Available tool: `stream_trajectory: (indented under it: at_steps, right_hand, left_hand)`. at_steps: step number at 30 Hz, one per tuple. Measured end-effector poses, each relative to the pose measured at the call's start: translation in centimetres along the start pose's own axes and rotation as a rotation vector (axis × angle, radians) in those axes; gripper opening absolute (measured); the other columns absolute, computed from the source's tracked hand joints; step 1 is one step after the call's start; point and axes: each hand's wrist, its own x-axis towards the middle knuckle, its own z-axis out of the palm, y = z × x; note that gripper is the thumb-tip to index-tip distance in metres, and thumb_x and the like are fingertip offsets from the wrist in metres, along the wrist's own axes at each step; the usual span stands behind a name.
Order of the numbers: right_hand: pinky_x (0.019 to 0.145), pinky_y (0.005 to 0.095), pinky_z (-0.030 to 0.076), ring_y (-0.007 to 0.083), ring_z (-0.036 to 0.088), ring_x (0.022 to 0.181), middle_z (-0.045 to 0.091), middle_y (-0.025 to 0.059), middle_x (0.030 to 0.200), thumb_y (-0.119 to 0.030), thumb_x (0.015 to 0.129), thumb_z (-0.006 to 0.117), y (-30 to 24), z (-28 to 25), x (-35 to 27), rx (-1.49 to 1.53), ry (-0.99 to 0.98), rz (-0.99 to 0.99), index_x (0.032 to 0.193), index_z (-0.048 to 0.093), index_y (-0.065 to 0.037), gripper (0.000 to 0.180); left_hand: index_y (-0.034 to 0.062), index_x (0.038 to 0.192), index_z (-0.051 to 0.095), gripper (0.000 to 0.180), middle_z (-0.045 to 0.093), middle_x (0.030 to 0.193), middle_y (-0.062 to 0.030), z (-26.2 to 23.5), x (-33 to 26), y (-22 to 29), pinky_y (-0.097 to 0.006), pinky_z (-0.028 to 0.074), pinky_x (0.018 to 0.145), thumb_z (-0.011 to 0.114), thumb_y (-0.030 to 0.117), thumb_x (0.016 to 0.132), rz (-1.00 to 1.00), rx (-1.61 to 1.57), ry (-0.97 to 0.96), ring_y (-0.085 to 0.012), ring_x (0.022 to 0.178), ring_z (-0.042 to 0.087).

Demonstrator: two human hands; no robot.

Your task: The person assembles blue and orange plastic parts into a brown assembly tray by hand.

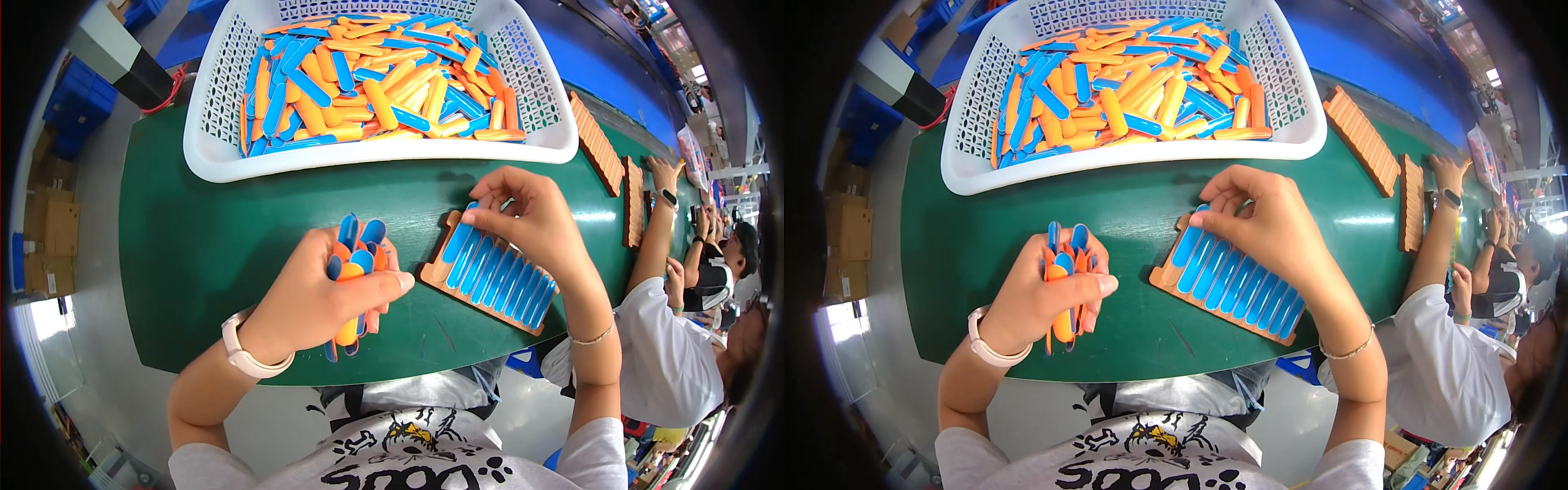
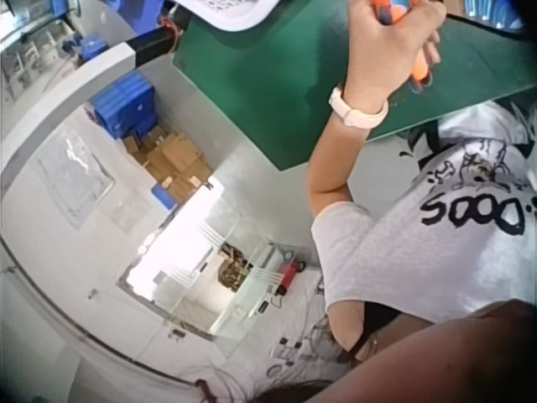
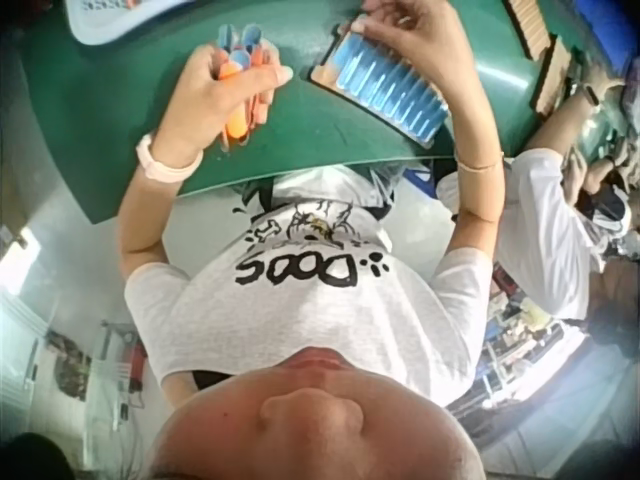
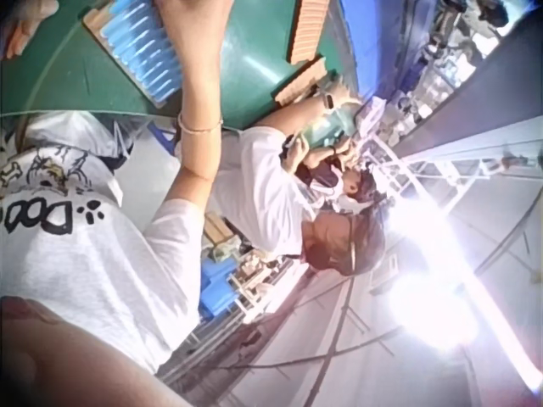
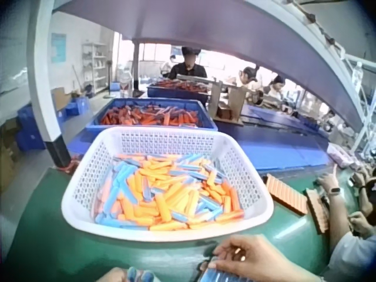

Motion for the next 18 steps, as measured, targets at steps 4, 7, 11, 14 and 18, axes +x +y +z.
stream_trajectory:
  at_steps: [4,7,11,14,18]
  right_hand:
    - [0.066,0.0286,0.048,0.0147,0.057,0.071,0.06,0.0051,0.075,-0.014,0.074,0.077,0.4,1.1,-0.7,-0.216,-0.012,-0.223,0.092,0.064,-0.001,0.026]
    - [0.069,0.0297,0.048,0.0185,0.056,0.079,0.058,0.0086,0.085,-0.019,0.074,0.077,1.0,0.9,-1.3,-0.204,0.05,-0.248,0.103,0.062,-0.001,0.037]
    - [0.084,0.0392,0.043,0.027,0.054,0.096,0.056,0.0131,0.102,-0.034,0.069,0.081,1.1,-0.2,-3.4,-0.255,0.06,-0.343,0.125,0.05,-0.003,0.072]
    - [0.089,0.0475,0.036,0.0322,0.047,0.108,0.049,0.0136,0.117,-0.038,0.06,0.084,1.0,0.1,-6.8,-0.605,0.014,-0.333,0.139,0.035,-0.005,0.099]
    - [0.096,0.0482,0.027,0.0303,0.046,0.112,0.048,0.0139,0.121,-0.03,0.063,0.082,2.2,-0.1,-8.3,-0.58,0.097,-0.22,0.14,0.032,-0.005,0.095]
  left_hand:
    - [0.0037,0.079,0.052,0.015,0.055,0.059,-0.0045,-0.5,0.0,-0.2,-0.025,0.044,0.042,0.065,0.011,0.079,0.029,-0.072,0.05,-0.0128,0.044,0.055]
    - [0.0046,0.078,0.053,0.016,0.054,0.059,-0.0043,-0.4,0.0,0.0,-0.025,0.043,0.042,0.067,0.013,0.08,0.025,-0.15,0.059,-0.0131,0.045,0.054]
    - [0.0056,0.077,0.053,0.015,0.053,0.059,-0.0044,-0.8,0.0,-0.2,-0.026,0.042,0.042,0.066,0.012,0.08,0.027,-0.262,0.119,-0.0137,0.045,0.053]
    - [0.0054,0.08,0.051,0.013,0.052,0.061,-0.0052,-0.6,0.1,0.0,-0.027,0.042,0.041,0.064,0.011,0.081,0.045,-0.327,0.172,-0.0149,0.044,0.052]
    - [0.0071,0.084,0.049,0.012,0.05,0.062,-0.0055,-0.9,0.8,-0.4,-0.03,0.042,0.042,0.059,0.013,0.083,0.038,-0.401,0.169,-0.0167,0.043,0.051]
